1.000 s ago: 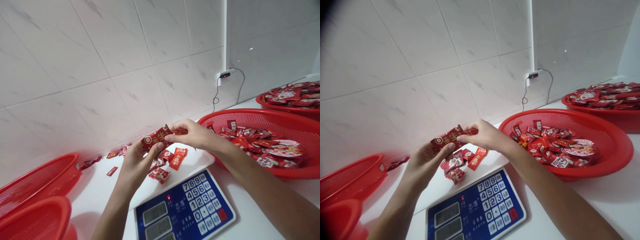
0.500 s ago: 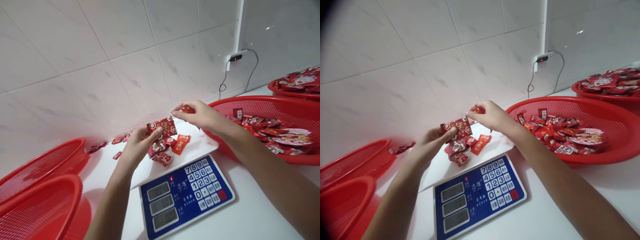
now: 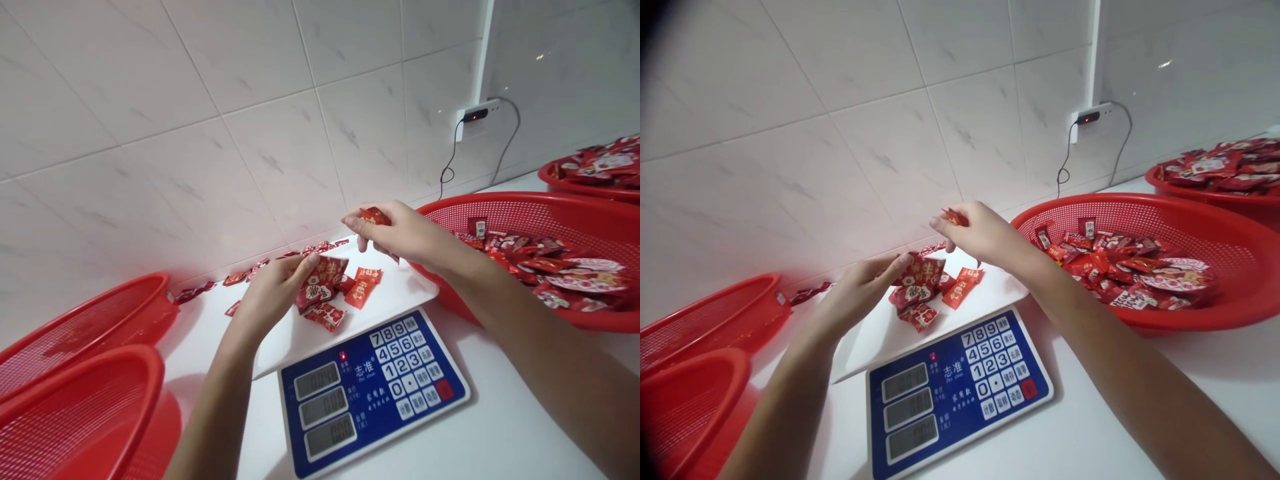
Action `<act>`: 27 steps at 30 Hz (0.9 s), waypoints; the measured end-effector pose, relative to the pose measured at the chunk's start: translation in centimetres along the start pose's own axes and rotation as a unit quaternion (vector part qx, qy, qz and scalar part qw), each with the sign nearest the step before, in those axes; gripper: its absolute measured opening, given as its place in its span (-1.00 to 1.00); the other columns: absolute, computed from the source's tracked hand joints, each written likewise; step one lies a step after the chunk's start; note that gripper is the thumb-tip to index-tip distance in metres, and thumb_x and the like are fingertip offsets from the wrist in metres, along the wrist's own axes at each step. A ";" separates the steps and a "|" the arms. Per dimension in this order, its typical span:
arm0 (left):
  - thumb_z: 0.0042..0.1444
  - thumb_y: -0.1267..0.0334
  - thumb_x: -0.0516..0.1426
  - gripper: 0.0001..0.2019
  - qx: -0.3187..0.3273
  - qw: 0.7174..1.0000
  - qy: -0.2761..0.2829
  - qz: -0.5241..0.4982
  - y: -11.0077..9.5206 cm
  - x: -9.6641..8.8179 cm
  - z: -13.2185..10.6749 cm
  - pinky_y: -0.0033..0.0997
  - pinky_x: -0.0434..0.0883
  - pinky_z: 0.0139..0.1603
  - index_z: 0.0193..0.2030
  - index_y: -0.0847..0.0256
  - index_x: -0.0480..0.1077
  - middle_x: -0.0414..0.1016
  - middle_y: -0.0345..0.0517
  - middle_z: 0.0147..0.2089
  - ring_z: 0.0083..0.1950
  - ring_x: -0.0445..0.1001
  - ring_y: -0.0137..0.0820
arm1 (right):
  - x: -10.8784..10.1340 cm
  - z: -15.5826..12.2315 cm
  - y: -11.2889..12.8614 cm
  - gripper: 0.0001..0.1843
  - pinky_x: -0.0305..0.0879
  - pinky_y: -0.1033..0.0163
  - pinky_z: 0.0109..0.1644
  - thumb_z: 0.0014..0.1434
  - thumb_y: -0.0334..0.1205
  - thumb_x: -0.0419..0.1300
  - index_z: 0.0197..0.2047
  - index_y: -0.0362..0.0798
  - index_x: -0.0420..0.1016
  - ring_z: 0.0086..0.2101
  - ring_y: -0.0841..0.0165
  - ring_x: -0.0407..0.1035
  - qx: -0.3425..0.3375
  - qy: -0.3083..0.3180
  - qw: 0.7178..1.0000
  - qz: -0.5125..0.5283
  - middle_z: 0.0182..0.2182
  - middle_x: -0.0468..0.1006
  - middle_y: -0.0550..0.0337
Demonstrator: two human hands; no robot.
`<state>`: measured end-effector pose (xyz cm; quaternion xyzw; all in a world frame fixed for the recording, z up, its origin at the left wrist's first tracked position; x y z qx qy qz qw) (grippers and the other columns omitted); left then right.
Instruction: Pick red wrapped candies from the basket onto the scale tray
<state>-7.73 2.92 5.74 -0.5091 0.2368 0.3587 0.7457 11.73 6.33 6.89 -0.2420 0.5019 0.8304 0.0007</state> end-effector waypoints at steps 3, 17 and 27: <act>0.11 -0.10 0.16 -0.65 0.018 0.995 -0.064 0.074 -0.8 -1.4 -0.5 -0.31 0.35 -0.26 -0.24 0.13 0.55 0.61 -0.06 -0.30 -0.25 0.51 -0.21 | 0.6 -0.2 0.1 -0.53 0.00 0.33 -0.60 0.22 0.19 0.14 -0.38 -0.10 0.38 -0.65 0.54 0.09 0.004 0.041 0.998 0.043 -0.51 0.45 0.20; 0.09 0.07 0.27 -0.85 0.134 0.987 -0.057 -0.067 -5.6 -1.3 -3.1 -0.39 0.39 -0.16 -0.27 0.05 0.50 0.58 -0.24 -0.32 -0.22 0.52 -0.36 | 3.8 -2.2 2.5 -0.47 0.06 0.39 -0.52 0.22 0.24 0.09 -0.45 -0.09 0.33 -0.58 0.53 0.13 -0.041 0.215 0.952 0.214 -0.60 0.24 0.35; 0.17 0.09 0.19 -0.85 0.154 0.986 -0.040 -0.057 -5.5 -0.6 -3.0 -0.32 0.38 -0.09 -0.27 0.10 0.45 0.56 -0.18 -0.22 -0.13 0.51 -0.31 | 3.7 -2.0 2.0 -0.48 0.02 0.38 -0.53 0.17 0.26 0.14 -0.45 -0.06 0.28 -0.58 0.52 0.13 -0.017 0.220 0.955 0.200 -0.60 0.23 0.36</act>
Point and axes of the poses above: each hand's wrist, its own z-axis towards the middle knuckle, its own x-axis out of the palm, y = z × x, the point moved 5 cm from there along z, towards the middle knuckle
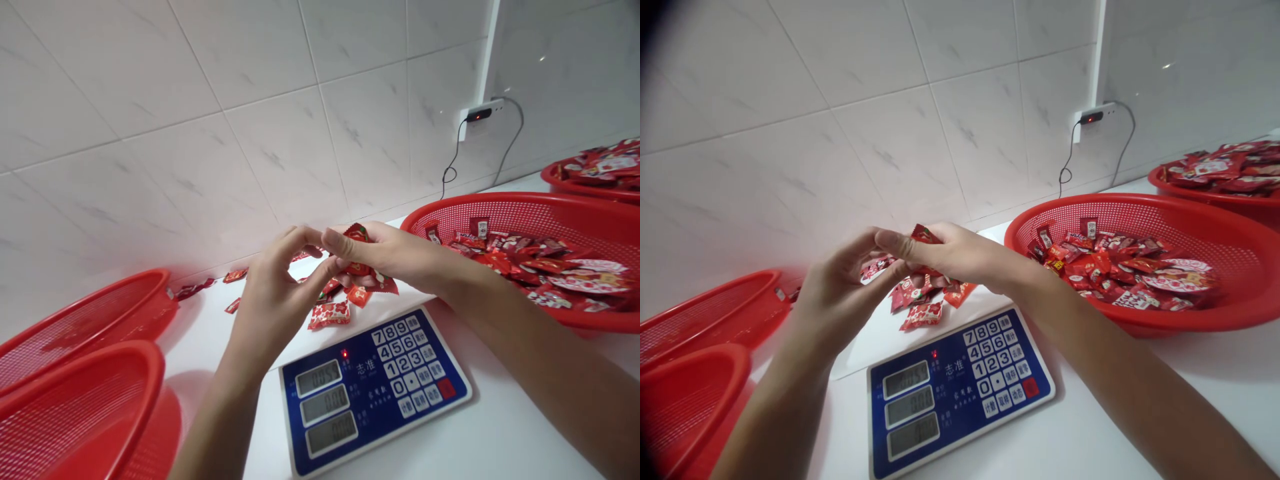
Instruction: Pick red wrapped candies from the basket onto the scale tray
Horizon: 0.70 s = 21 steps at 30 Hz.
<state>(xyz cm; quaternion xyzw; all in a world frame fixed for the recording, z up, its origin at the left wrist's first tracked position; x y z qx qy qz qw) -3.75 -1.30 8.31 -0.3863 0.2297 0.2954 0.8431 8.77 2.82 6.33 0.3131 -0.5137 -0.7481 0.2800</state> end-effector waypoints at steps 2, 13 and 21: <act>0.17 0.11 0.20 -0.86 -0.007 0.999 0.005 -0.031 0.2 0.2 0.0 -0.32 0.39 -0.06 -0.26 0.11 0.44 0.56 -0.17 -0.21 -0.10 0.51 -0.30 | 0.0 0.1 0.0 -0.49 0.01 0.38 -0.55 0.19 0.25 0.13 -0.44 -0.06 0.25 -0.58 0.52 0.13 -0.004 0.002 1.000 0.002 -0.59 0.23 0.35; 0.09 0.16 0.29 -0.83 -0.078 0.955 0.062 -0.280 1.7 1.5 0.3 -0.33 0.49 -0.08 -0.18 0.08 0.56 0.63 -0.12 -0.18 -0.14 0.58 -0.28 | -0.3 0.3 -0.8 -0.43 0.05 0.38 -0.57 0.04 0.34 0.21 -0.33 -0.08 0.38 -0.58 0.53 0.17 0.029 0.029 0.999 0.001 -0.51 0.37 0.29; 0.06 0.13 0.27 -0.82 -0.112 0.986 0.017 -0.119 4.5 1.3 1.0 -0.25 0.45 -0.04 -0.21 0.12 0.54 0.63 -0.10 -0.20 -0.15 0.57 -0.28 | -1.4 1.6 -3.7 -0.43 0.16 0.31 -0.40 0.16 0.36 0.07 -0.40 -0.04 0.33 -0.48 0.42 0.29 0.061 -0.075 0.993 -0.066 -0.54 0.38 0.24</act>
Point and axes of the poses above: each hand's wrist, its own z-axis towards the middle knuckle, its own x-axis out of the palm, y = z × x, the point moved 5 cm from there along z, towards the middle knuckle
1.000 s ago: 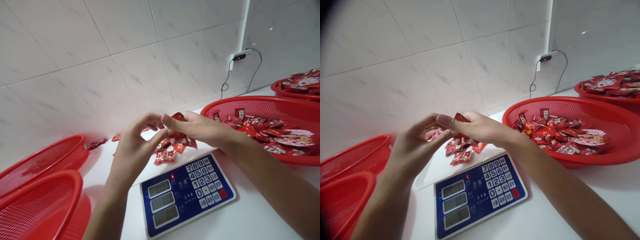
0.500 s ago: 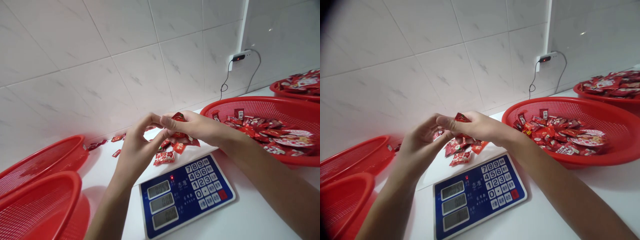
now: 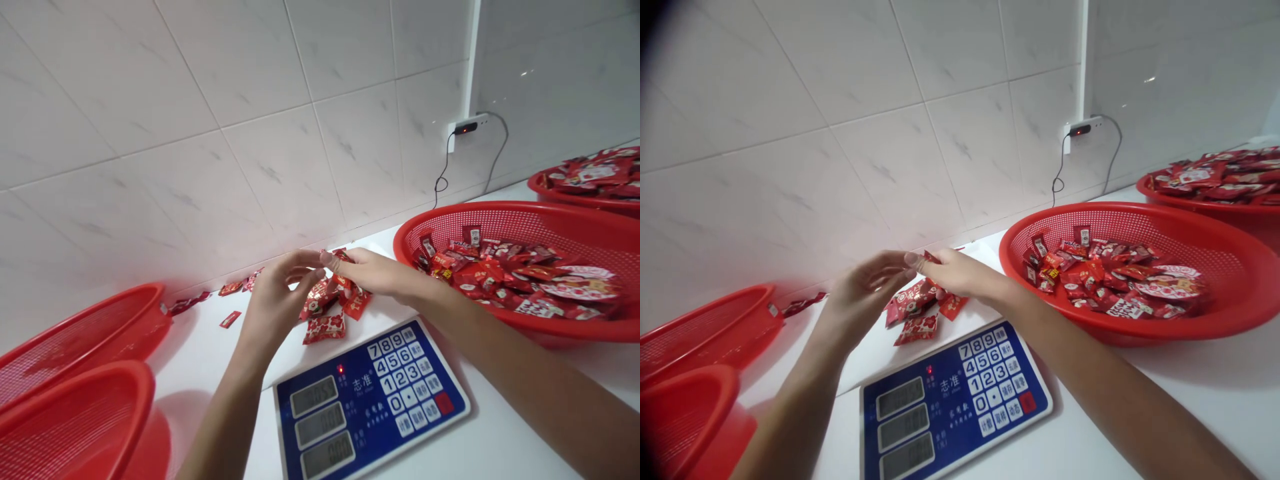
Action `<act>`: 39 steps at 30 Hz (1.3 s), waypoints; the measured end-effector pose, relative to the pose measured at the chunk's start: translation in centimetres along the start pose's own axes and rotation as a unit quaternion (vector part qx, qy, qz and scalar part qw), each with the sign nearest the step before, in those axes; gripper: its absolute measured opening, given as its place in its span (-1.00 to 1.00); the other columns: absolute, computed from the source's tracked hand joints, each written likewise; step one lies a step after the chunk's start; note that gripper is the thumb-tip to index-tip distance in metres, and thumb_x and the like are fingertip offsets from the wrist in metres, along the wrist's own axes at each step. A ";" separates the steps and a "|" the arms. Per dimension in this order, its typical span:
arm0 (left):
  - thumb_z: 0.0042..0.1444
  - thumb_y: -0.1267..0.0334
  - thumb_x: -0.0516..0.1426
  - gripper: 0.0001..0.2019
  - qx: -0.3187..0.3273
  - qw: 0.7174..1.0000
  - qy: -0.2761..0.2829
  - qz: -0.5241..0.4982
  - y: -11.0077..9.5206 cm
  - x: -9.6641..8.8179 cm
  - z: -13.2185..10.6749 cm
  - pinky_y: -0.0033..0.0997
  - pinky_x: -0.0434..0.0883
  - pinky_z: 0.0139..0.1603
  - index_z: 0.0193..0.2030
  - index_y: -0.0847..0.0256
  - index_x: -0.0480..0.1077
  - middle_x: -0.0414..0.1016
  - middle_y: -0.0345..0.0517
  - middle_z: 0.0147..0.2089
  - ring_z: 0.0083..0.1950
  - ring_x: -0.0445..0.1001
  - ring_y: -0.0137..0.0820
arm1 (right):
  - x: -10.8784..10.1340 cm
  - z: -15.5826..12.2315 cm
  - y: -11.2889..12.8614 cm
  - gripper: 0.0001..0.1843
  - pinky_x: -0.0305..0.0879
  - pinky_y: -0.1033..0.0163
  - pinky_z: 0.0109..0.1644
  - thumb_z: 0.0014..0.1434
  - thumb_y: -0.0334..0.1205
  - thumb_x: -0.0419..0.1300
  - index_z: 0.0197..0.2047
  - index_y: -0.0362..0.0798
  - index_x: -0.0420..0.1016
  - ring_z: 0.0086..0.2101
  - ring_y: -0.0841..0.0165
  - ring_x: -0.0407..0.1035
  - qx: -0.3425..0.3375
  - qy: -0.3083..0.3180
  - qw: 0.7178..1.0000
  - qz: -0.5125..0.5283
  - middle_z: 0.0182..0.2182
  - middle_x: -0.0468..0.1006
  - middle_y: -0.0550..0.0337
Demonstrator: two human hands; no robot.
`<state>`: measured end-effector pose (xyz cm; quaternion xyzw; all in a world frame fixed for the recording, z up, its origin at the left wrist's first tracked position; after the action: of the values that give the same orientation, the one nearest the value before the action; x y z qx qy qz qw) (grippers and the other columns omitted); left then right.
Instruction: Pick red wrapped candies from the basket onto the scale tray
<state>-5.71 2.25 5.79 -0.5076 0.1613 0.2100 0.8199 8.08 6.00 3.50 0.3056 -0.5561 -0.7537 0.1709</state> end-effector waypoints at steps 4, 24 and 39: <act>0.04 0.05 0.27 -0.75 -0.004 0.999 -0.031 0.033 0.2 -1.0 0.2 -0.20 0.44 0.02 -0.20 0.12 0.53 0.62 -0.07 -0.17 -0.11 0.55 -0.26 | -0.9 0.3 -0.2 -0.44 0.17 0.26 -0.28 0.18 0.35 0.04 -0.41 -0.03 0.31 -0.36 0.36 0.31 -0.025 -0.075 0.993 -0.089 -0.42 0.43 0.18; 0.11 0.06 0.25 -0.80 0.037 0.996 -0.075 0.045 -2.0 -1.6 -0.9 -0.38 0.44 -0.06 -0.19 0.07 0.54 0.60 -0.16 -0.20 -0.15 0.54 -0.33 | -2.1 -1.5 3.1 -0.40 0.14 0.28 -0.36 0.18 0.37 0.00 -0.25 -0.04 0.46 -0.41 0.37 0.26 -0.053 -0.195 0.976 -0.084 -0.46 0.40 0.18; -0.07 -0.37 0.15 -0.12 -0.059 0.908 0.239 0.340 2.8 4.8 -0.7 0.59 0.02 0.16 0.39 -0.23 0.04 -0.13 0.19 0.49 0.42 -0.16 0.45 | -3.6 -2.2 4.2 -0.38 0.16 0.28 -0.38 0.18 0.37 -0.03 -0.24 -0.05 0.46 -0.42 0.37 0.28 -0.067 -0.201 0.974 -0.076 -0.47 0.39 0.16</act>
<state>-3.00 3.62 1.06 -0.5046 0.5022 0.3577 0.6043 11.93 5.18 8.01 0.1771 -0.5029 -0.8458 0.0182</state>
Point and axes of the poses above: each hand's wrist, its own z-axis towards the middle knuckle, its own x-axis out of the palm, y = z × x, the point moved 5 cm from there along z, towards the middle knuckle
